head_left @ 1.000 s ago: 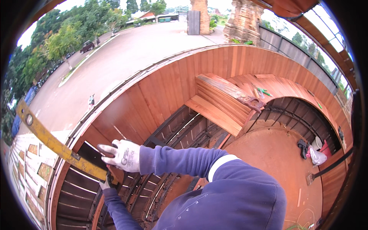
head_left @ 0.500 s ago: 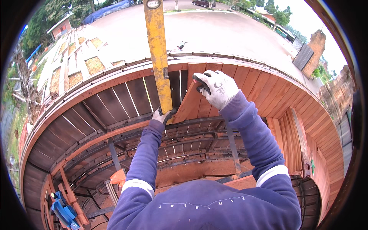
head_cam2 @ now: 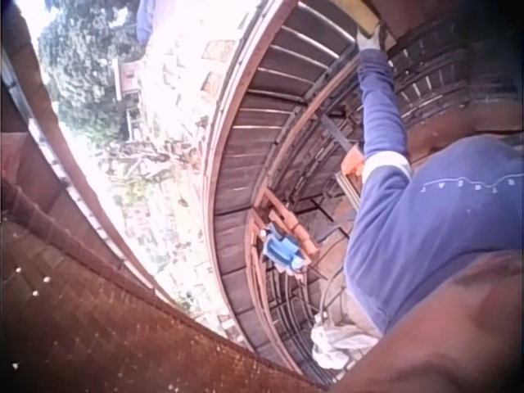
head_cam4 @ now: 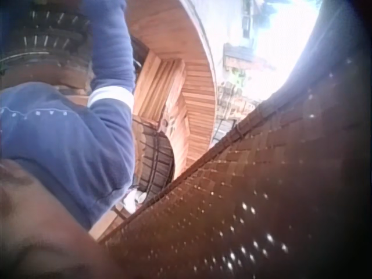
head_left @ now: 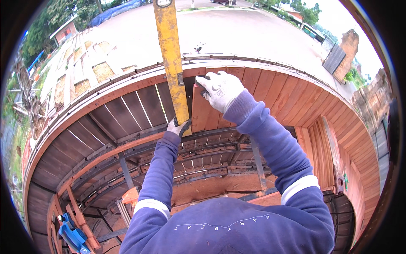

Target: The person installs wooden planks onto a curved wooden structure. They use a yellow spirit level to check alignment and a nail gun to secure the planks in place.

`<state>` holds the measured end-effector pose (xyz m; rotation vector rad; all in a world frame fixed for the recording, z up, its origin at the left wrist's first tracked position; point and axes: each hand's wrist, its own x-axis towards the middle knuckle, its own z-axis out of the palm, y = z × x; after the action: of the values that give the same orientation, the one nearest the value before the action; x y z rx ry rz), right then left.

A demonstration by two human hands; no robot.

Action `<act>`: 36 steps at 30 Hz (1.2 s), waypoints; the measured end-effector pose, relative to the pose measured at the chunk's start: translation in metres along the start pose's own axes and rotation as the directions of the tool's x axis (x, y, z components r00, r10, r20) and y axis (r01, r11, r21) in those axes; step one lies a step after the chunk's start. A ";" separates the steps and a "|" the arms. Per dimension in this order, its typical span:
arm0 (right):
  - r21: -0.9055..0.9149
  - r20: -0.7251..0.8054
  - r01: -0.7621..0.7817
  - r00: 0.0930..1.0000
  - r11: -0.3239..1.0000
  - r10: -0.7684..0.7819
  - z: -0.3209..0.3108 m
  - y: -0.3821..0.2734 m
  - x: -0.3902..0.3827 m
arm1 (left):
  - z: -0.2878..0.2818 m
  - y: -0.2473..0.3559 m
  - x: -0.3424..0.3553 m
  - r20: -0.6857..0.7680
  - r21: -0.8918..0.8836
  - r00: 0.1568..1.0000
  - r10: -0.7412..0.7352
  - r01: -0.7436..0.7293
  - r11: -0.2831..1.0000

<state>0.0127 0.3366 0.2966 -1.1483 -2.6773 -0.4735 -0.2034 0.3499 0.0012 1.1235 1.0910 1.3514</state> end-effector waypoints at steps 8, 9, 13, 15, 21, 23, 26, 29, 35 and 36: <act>0.003 0.039 -0.041 0.998 0.999 0.041 0.015 0.004 0.030 | 0.001 0.003 0.000 -0.047 -0.047 0.997 -0.068 0.066 0.997; 0.017 0.034 -0.056 0.998 0.998 0.055 0.015 0.004 0.033 | 0.000 0.005 0.000 -0.063 -0.043 0.994 -0.085 0.083 0.996; 0.024 -0.213 -0.022 0.977 0.999 0.027 0.058 0.018 0.026 | 0.002 0.009 0.002 -0.019 -0.061 0.998 -0.055 0.053 0.997; 0.043 -0.253 -0.004 0.967 0.999 0.015 0.061 0.018 0.026 | -0.002 0.006 0.001 0.001 -0.014 1.000 -0.024 0.024 1.000; -0.131 -0.372 -0.041 0.928 0.990 -0.011 0.053 0.019 0.026 | 0.007 -0.003 0.004 -0.099 0.227 0.986 0.134 -0.108 0.968; 0.077 -0.257 0.010 0.966 0.997 0.010 0.055 0.029 0.035 | 0.001 -0.006 0.007 -0.113 0.232 0.991 0.069 -0.041 0.972; 0.185 -0.217 0.069 0.976 0.980 -0.028 0.053 0.047 0.038 | 0.008 0.001 0.003 -0.110 0.220 0.994 0.027 -0.002 0.976; 0.427 -0.117 0.019 0.992 0.904 0.035 0.042 0.061 0.041 | 0.009 0.006 0.002 -0.125 0.226 0.990 0.067 -0.038 0.973; 0.359 -0.156 0.036 0.987 0.933 0.022 0.042 0.056 0.035 | 0.005 0.005 0.007 -0.139 0.294 0.990 0.003 0.039 0.955; 0.354 -0.190 0.044 0.981 0.934 0.026 0.048 0.058 0.035 | 0.012 0.008 0.009 -0.151 0.336 0.989 0.002 0.050 0.940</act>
<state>0.0293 0.4152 0.2746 -0.9322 -2.4660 -0.0825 -0.1927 0.3589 0.0117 1.2657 1.4853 1.2732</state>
